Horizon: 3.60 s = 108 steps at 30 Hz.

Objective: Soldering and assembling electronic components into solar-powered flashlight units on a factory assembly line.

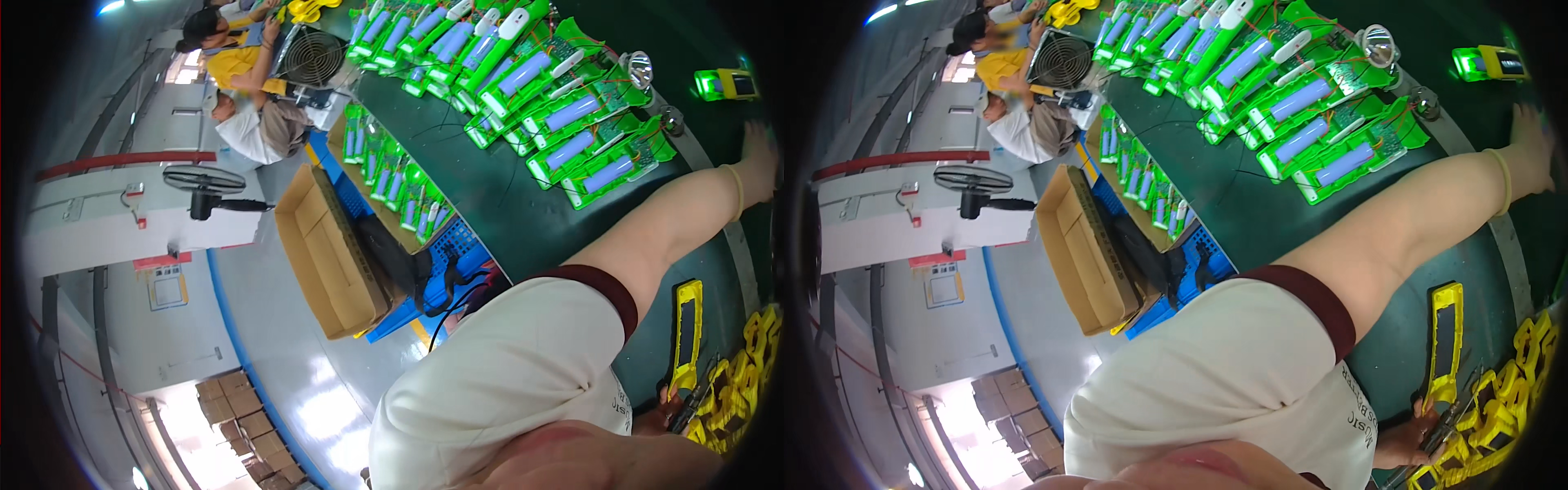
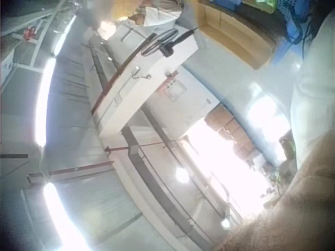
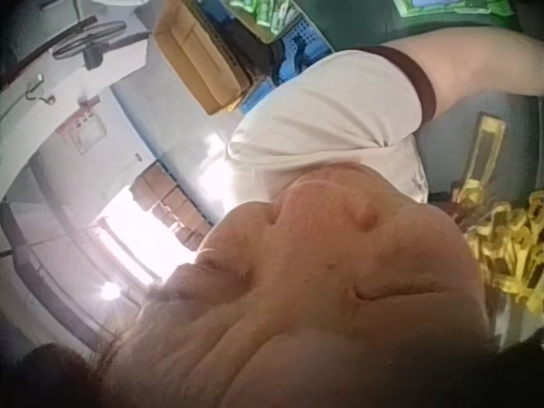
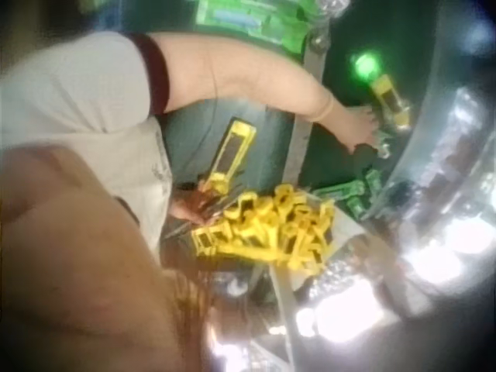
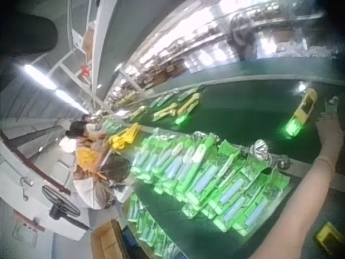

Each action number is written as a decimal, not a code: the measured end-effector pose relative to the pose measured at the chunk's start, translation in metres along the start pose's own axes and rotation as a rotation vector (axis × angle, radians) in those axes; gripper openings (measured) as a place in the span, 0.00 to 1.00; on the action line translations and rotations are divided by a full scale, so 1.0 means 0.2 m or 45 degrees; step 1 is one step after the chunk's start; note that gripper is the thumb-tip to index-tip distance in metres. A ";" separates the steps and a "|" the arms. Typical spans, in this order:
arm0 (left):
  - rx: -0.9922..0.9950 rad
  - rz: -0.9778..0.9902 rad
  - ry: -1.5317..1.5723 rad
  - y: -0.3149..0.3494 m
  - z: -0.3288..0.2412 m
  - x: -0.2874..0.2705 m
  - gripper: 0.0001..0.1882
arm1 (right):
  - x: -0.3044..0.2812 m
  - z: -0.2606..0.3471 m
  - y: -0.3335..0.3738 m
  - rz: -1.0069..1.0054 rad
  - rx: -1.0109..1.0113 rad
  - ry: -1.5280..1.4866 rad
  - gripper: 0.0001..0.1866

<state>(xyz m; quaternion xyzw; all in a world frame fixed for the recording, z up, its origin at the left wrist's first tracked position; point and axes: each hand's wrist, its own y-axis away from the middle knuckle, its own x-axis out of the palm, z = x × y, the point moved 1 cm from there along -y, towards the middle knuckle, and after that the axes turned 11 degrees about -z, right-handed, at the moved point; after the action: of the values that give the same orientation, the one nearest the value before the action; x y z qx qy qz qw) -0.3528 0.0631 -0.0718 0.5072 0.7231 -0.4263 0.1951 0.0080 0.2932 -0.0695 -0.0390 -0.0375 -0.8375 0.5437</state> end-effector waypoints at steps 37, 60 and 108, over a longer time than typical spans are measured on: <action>0.657 -0.219 1.914 1.30 -0.17 -1.43 0.37 | 0.13 0.02 -0.04 -0.043 0.062 -0.054 0.29; 0.659 0.318 0.440 1.45 0.00 -1.14 0.26 | 0.05 -0.09 -0.04 0.387 -0.125 -0.073 0.27; 0.618 -0.066 0.292 1.60 0.06 -1.07 0.17 | 0.18 0.02 0.02 0.156 -0.163 0.201 0.29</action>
<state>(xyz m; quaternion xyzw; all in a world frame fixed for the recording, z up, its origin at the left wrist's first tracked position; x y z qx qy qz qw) 0.0215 -0.0293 -0.0600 0.5653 0.6300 -0.5318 -0.0262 -0.0029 0.2590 -0.0611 -0.0099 0.0612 -0.8038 0.5917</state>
